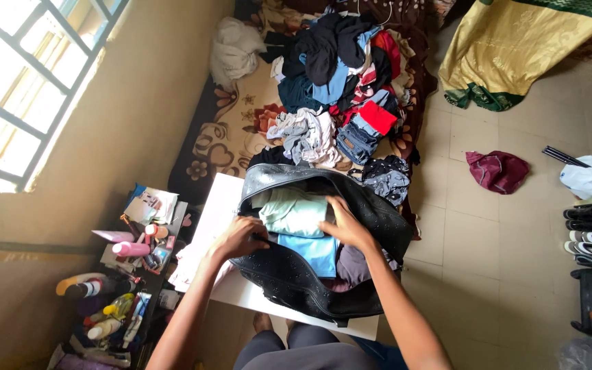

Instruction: Folding clothes on a table and packing them into a duffel bag

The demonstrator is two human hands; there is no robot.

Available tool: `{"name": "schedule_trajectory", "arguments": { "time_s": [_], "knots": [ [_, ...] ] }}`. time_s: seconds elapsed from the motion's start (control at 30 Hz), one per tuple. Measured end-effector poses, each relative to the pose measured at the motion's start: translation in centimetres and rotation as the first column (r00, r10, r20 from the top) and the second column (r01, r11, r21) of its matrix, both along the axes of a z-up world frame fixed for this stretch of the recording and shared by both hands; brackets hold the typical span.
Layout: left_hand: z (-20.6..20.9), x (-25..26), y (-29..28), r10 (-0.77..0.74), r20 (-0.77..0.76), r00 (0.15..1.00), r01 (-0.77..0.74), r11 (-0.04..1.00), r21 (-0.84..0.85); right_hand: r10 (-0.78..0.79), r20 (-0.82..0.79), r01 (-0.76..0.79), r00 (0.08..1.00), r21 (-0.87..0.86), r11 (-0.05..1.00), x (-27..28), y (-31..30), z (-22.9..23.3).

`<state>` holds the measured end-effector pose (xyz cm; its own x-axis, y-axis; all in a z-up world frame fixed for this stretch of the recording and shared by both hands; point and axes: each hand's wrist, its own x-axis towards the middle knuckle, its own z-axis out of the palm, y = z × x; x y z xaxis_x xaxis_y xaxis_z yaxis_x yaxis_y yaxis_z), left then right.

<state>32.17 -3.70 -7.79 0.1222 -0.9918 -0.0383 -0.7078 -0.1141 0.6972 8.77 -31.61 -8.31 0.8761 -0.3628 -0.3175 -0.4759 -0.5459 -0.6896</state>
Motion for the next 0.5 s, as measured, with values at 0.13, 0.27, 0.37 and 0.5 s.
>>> {"name": "schedule_trajectory", "arguments": {
  "time_s": [0.13, 0.27, 0.37, 0.5],
  "knots": [
    [-1.0, -0.7, 1.2, 0.013, -0.209, 0.978, -0.037, 0.993, -0.110, -0.194, 0.418, 0.221, 0.888, -0.019, 0.975, -0.1, 1.1, 5.4],
    [-0.4, -1.6, 0.5, 0.016, -0.276, 0.961, -0.086, 0.966, -0.244, 0.116, 0.518, 0.246, 0.847, -0.577, 0.779, 4.6, -2.5, 3.1],
    [0.2, -1.8, 0.9, 0.086, -0.222, 0.971, -0.148, 0.949, -0.279, 0.157, 0.433, 0.131, 0.888, -0.565, 0.815, 6.7, -4.6, -3.6],
    [0.0, -1.6, 1.7, 0.221, -0.105, 0.970, -0.241, 0.939, -0.244, 0.376, 0.346, -0.138, 0.860, -0.551, 0.823, 3.5, -2.6, -5.8]
  ]
}}
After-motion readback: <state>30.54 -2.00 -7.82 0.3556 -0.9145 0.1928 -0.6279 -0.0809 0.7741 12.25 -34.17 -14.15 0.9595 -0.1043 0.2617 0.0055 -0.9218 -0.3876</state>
